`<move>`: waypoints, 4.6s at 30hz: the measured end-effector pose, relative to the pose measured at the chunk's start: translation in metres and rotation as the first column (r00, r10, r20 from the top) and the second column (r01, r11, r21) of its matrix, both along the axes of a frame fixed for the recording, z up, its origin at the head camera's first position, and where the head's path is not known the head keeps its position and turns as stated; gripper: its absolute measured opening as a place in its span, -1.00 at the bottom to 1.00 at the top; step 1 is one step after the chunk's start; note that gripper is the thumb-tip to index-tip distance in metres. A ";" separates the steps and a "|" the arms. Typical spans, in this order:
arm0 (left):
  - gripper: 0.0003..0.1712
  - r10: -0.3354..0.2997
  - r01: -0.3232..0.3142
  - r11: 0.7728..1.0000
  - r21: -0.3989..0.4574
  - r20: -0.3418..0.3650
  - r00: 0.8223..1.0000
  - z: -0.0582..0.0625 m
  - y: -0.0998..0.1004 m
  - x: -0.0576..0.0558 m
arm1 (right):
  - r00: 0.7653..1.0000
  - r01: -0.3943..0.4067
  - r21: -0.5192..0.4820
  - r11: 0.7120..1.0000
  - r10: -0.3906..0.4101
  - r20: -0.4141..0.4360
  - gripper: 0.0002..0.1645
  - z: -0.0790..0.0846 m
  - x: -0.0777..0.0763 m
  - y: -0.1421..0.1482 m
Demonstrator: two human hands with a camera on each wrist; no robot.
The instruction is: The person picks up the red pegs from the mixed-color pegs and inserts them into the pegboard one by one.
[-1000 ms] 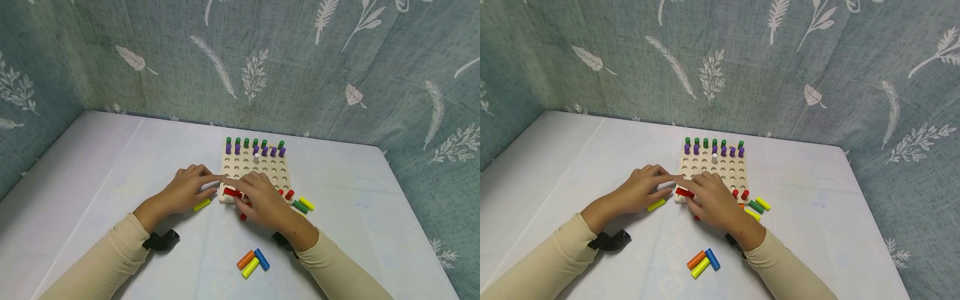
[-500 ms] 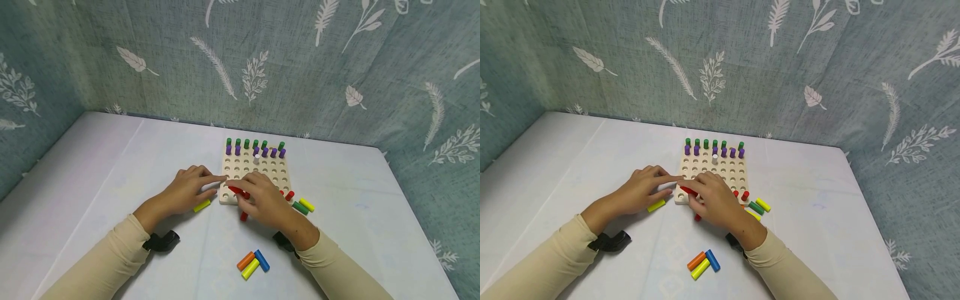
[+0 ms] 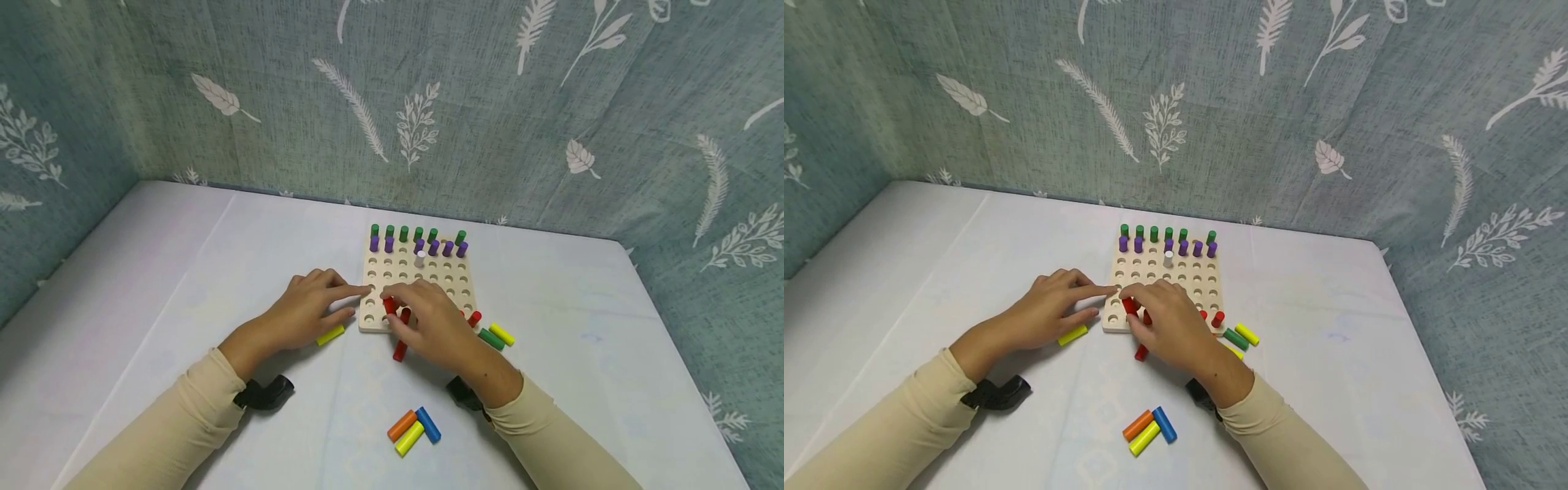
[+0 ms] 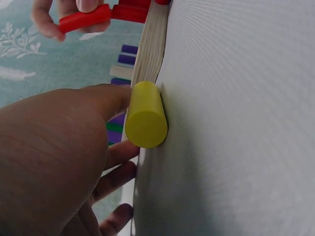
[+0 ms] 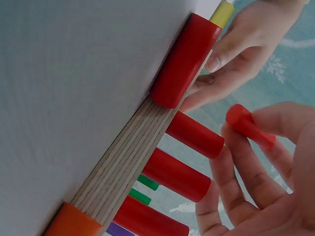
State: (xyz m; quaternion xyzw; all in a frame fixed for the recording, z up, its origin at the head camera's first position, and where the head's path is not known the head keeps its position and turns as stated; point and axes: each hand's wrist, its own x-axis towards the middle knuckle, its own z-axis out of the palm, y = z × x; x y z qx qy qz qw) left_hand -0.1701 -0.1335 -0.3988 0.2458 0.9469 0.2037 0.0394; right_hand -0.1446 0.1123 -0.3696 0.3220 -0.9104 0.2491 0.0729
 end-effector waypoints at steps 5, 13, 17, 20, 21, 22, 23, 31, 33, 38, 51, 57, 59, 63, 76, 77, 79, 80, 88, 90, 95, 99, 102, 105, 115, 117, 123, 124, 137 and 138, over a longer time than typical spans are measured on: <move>-0.45 0.000 0.000 1.000 0.005 -0.001 1.000 0.001 0.000 0.000 | 0.997 0.036 0.060 0.998 -0.040 0.068 -0.58 0.001 0.000 -0.003; -0.45 -0.007 0.007 1.000 0.009 -0.008 1.000 0.000 -0.001 0.000 | 0.991 0.056 0.100 0.993 -0.068 0.116 -0.60 0.001 0.000 -0.004; -0.45 -0.004 0.004 1.000 0.011 -0.008 1.000 -0.001 -0.001 0.000 | 0.988 0.056 0.104 0.993 -0.070 0.137 -0.62 0.001 0.000 -0.005; -0.45 -0.007 0.007 1.000 0.009 -0.003 1.000 -0.002 0.000 0.001 | 0.987 0.052 0.113 0.992 -0.068 0.145 -0.65 0.000 0.001 -0.005; -0.46 -0.009 0.009 1.000 0.009 -0.003 1.000 -0.002 0.000 0.001 | 0.988 0.052 0.117 0.992 -0.068 0.142 -0.65 0.000 0.001 -0.005; -0.46 -0.009 0.009 1.000 0.010 -0.005 1.000 -0.002 0.000 0.001 | 0.988 0.052 0.118 0.992 -0.068 0.138 -0.66 -0.001 0.001 -0.005; -0.46 -0.008 0.008 1.000 0.010 -0.006 1.000 -0.002 0.000 0.001 | 0.989 0.049 0.116 0.992 -0.065 0.133 -0.67 -0.001 0.000 -0.005; -0.46 -0.005 0.005 1.000 0.005 -0.004 1.000 -0.001 0.000 0.001 | 0.990 0.046 0.118 0.992 -0.061 0.126 -0.68 -0.001 0.000 -0.005; -0.46 -0.005 0.005 1.000 0.004 -0.003 1.000 -0.001 0.000 0.001 | 0.991 0.043 0.122 0.992 -0.058 0.124 -0.68 -0.002 0.000 -0.004; -0.45 -0.004 0.004 1.000 0.008 -0.016 1.000 0.000 0.000 0.000 | 0.991 0.044 0.133 0.990 -0.060 0.121 -0.66 -0.002 -0.001 -0.004; -0.45 0.001 -0.001 1.000 0.005 -0.027 1.000 -0.001 0.001 -0.001 | 0.992 0.041 0.144 0.989 -0.057 0.111 -0.70 -0.003 -0.002 -0.003; -0.45 0.002 -0.002 1.000 0.005 -0.005 1.000 -0.002 0.001 0.000 | 0.989 0.040 0.144 0.989 -0.060 0.135 -0.70 -0.004 0.000 -0.003; -0.44 0.002 -0.001 1.000 0.005 -0.010 1.000 -0.002 0.001 0.000 | 0.990 0.042 0.145 0.989 -0.061 0.127 -0.71 -0.004 -0.001 -0.002; -0.44 -0.002 0.002 1.000 0.006 -0.023 1.000 -0.002 0.001 0.000 | 0.991 0.043 0.147 0.988 -0.061 0.117 -0.71 -0.003 -0.001 -0.003; -0.44 -0.012 0.012 1.000 -0.003 -0.030 0.999 -0.003 0.000 0.001 | 0.987 0.045 0.166 0.985 -0.070 0.143 -0.68 -0.004 0.000 -0.003; -0.44 -0.014 0.014 1.000 -0.002 -0.026 1.000 -0.003 0.000 0.001 | 0.987 0.045 0.168 0.985 -0.070 0.147 -0.68 -0.004 0.000 -0.003; -0.44 -0.018 0.018 1.000 -0.002 -0.022 1.000 -0.004 0.000 0.001 | 0.986 0.043 0.171 0.984 -0.069 0.151 -0.67 -0.005 0.001 -0.003; -0.44 -0.016 0.016 1.000 0.000 -0.021 1.000 -0.004 0.001 0.001 | 0.987 0.041 0.172 0.984 -0.067 0.149 -0.67 -0.005 0.001 -0.003; -0.44 -0.012 0.013 1.000 0.009 -0.027 1.000 -0.004 0.000 0.002 | 0.995 -0.006 0.160 0.987 -0.009 0.096 -0.67 -0.006 -0.001 -0.001; -0.44 -0.018 0.018 1.000 0.007 -0.026 1.000 -0.005 0.000 0.002 | 0.996 -0.014 0.159 0.987 0.000 0.088 -0.66 -0.006 -0.001 -0.001; -0.44 -0.022 0.023 1.000 0.005 -0.042 0.999 -0.005 0.000 0.000 | 1.000 -0.011 0.137 0.991 0.009 0.013 -0.64 -0.005 0.000 0.000; -0.45 -0.017 0.017 1.000 0.006 -0.053 0.998 -0.004 0.000 -0.001 | 0.999 -0.008 0.124 0.992 0.012 -0.030 -0.69 -0.003 -0.001 0.001; -0.45 -0.016 0.016 1.000 0.008 -0.043 0.999 -0.003 0.000 -0.001 | 0.999 -0.018 0.119 0.993 0.022 -0.031 -0.76 -0.001 -0.001 0.003; -0.45 -0.016 0.016 1.000 0.008 -0.039 0.999 -0.002 0.000 0.000 | 0.998 -0.035 0.105 0.994 0.040 -0.038 -0.83 0.000 -0.001 0.005; -0.43 -0.005 0.005 1.000 -0.001 -0.026 1.000 -0.001 0.001 0.001 | 1.000 -0.019 0.099 0.995 0.021 -0.019 -0.82 0.008 -0.001 0.007; -0.43 -0.004 0.004 1.000 -0.003 -0.025 1.000 -0.001 0.001 0.001 | 0.999 -0.024 0.096 0.995 0.026 -0.025 -0.82 0.009 -0.001 0.008; -0.43 0.003 -0.004 1.000 -0.003 -0.037 0.999 0.000 0.001 0.001 | 0.996 -0.084 0.070 0.994 0.082 0.040 -0.85 0.013 -0.001 0.010; -0.43 0.003 -0.003 1.000 -0.002 -0.036 0.999 0.000 0.001 0.001 | 0.994 -0.096 0.069 0.993 0.092 0.062 -0.86 0.014 -0.001 0.010; -0.45 -0.004 0.004 1.000 0.010 -0.029 1.000 -0.004 0.001 0.002 | 0.944 -0.187 0.184 0.965 0.125 0.307 -0.83 0.012 0.000 0.011; -0.45 -0.004 0.004 1.000 0.009 -0.026 1.000 -0.004 0.002 0.002 | 0.939 -0.194 0.195 0.961 0.124 0.321 -0.82 0.011 0.000 0.011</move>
